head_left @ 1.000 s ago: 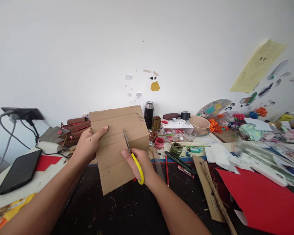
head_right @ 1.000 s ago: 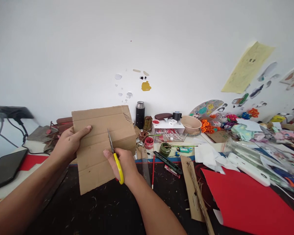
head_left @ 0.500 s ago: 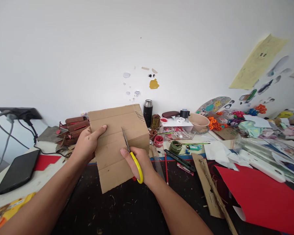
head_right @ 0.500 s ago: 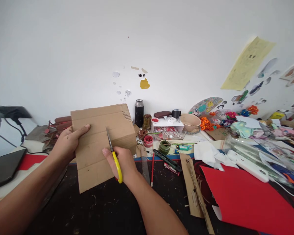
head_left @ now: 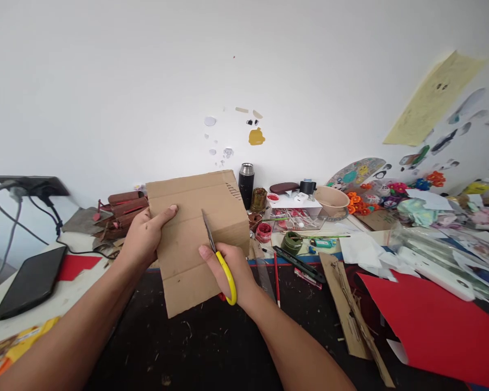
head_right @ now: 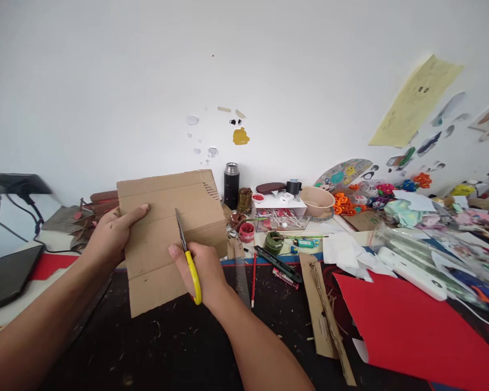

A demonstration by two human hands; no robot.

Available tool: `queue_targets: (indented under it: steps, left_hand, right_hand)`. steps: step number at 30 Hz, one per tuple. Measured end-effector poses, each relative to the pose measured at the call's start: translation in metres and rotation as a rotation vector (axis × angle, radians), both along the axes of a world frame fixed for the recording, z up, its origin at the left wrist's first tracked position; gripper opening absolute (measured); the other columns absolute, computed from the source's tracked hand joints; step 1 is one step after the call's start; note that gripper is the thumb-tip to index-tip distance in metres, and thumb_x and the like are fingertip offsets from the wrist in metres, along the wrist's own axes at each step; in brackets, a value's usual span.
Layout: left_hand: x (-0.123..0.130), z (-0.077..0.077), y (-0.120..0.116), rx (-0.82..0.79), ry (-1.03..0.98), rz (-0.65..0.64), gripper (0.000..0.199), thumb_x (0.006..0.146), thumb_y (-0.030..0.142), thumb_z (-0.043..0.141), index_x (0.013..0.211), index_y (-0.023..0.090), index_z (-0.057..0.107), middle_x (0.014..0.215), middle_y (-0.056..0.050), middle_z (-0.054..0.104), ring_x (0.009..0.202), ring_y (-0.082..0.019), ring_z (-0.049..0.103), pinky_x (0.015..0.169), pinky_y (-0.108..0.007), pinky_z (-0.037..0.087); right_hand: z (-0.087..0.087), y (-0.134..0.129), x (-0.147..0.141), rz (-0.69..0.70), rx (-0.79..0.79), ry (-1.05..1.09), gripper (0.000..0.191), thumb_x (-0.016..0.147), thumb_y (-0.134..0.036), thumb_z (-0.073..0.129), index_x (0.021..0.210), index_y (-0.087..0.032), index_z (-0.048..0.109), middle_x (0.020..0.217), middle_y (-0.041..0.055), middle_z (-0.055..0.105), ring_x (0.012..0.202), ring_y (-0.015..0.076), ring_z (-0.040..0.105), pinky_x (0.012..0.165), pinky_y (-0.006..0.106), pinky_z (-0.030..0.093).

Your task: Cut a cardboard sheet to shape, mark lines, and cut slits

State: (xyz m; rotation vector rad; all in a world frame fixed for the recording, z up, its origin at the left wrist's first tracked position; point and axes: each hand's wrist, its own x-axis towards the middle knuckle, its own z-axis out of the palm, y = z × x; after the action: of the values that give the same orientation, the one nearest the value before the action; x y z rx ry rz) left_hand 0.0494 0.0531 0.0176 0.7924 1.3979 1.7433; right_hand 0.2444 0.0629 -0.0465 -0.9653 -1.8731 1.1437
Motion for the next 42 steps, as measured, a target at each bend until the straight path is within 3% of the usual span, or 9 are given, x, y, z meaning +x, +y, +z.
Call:
queue_targets:
  steps: [18,30,37,42]
  left_hand:
    - [-0.001,0.005,-0.005,-0.030,0.049,-0.022,0.061,0.062,0.041,0.101,0.113,0.018,0.077,0.113,-0.013,0.087,0.090,-0.033,0.084,0.069,-0.037,0.071]
    - [-0.005,-0.008,-0.001,-0.085,0.070,-0.087,0.058,0.069,0.046,0.095,0.116,0.017,0.078,0.105,-0.015,0.087,0.088,-0.037,0.085,0.069,-0.042,0.071]
    - [-0.007,-0.006,-0.003,-0.096,0.042,-0.117,0.063,0.063,0.044,0.101,0.113,0.016,0.077,0.107,-0.014,0.088,0.088,-0.035,0.085,0.070,-0.041,0.071]
    - [-0.006,-0.008,-0.002,-0.098,0.063,-0.111,0.058,0.066,0.045,0.098,0.113,0.017,0.078,0.107,-0.015,0.087,0.086,-0.035,0.085,0.070,-0.042,0.071]
  right_hand:
    - [-0.007,0.007,0.003,0.040,0.012,0.011,0.059,0.102,-0.070,0.059,0.069,-0.022,0.051,0.066,-0.0025,0.051,0.065,0.0149,0.045,0.061,0.029,0.030]
    - [-0.004,0.011,0.005,0.036,-0.034,0.020,0.062,0.100,-0.074,0.058,0.066,-0.022,0.050,0.066,-0.0011,0.055,0.067,0.0161,0.048,0.061,0.029,0.032]
    - [-0.008,0.010,0.004,0.011,0.009,-0.016,0.064,0.103,-0.075,0.054,0.067,-0.023,0.047,0.065,-0.0018,0.052,0.066,0.0156,0.047,0.061,0.029,0.032]
    - [-0.005,0.007,0.004,0.023,-0.005,-0.015,0.063,0.104,-0.074,0.053,0.068,-0.022,0.049,0.066,-0.0016,0.054,0.066,0.0158,0.048,0.062,0.030,0.033]
